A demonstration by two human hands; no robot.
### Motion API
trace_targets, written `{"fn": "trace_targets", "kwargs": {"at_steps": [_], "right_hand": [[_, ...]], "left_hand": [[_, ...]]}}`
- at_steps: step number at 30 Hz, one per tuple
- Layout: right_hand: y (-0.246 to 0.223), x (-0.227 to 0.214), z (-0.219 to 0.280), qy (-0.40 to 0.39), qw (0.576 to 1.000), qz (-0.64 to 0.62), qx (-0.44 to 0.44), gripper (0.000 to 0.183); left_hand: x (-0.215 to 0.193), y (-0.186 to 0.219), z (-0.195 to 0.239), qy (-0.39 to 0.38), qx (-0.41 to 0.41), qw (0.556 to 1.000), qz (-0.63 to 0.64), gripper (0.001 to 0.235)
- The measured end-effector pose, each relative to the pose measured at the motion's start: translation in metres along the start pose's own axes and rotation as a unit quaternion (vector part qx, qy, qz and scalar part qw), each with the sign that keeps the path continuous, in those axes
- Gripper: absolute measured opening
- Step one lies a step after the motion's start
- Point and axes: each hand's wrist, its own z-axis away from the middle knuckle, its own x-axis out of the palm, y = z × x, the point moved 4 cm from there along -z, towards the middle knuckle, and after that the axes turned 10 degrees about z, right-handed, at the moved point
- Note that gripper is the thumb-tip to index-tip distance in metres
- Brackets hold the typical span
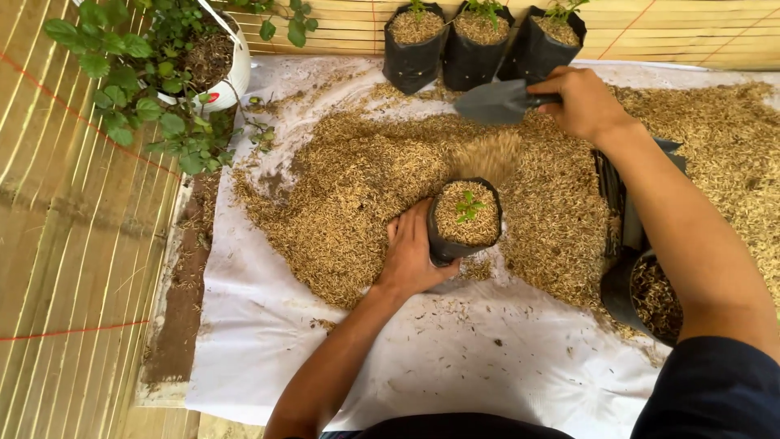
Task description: Filling a small polybag with rice husks to support a seedling using a hand trowel.
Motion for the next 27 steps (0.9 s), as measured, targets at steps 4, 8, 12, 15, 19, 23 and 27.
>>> {"fn": "trace_targets", "kwargs": {"at_steps": [4,8,12,15,19,23,27], "right_hand": [[0.017,0.029,-0.018,0.001,0.992,0.096,0.078,0.046],[0.022,0.063,-0.041,-0.027,0.995,0.037,0.089,0.034],[-0.021,0.059,-0.039,-0.123,0.988,-0.055,0.076,0.036],[-0.037,0.038,-0.026,-0.169,0.979,-0.070,0.084,0.040],[-0.014,0.023,-0.017,-0.134,0.988,-0.067,0.048,0.040],[-0.022,-0.003,0.000,-0.094,0.985,-0.117,0.086,0.043],[-0.009,0.026,-0.019,-0.048,0.990,-0.049,0.125,0.043]], "left_hand": [[0.002,-0.001,0.000,-0.002,0.000,1.000,-0.011,0.121],[0.002,-0.002,0.000,-0.012,-0.013,1.000,-0.006,0.127],[0.001,-0.001,0.000,-0.005,0.000,1.000,0.000,0.124],[0.002,-0.002,0.001,0.000,0.004,1.000,-0.018,0.126],[0.004,-0.004,0.002,-0.009,-0.004,1.000,-0.011,0.128],[0.005,-0.003,0.001,0.004,0.007,1.000,-0.021,0.121],[0.004,-0.002,0.001,0.011,0.016,1.000,-0.010,0.120]]}}
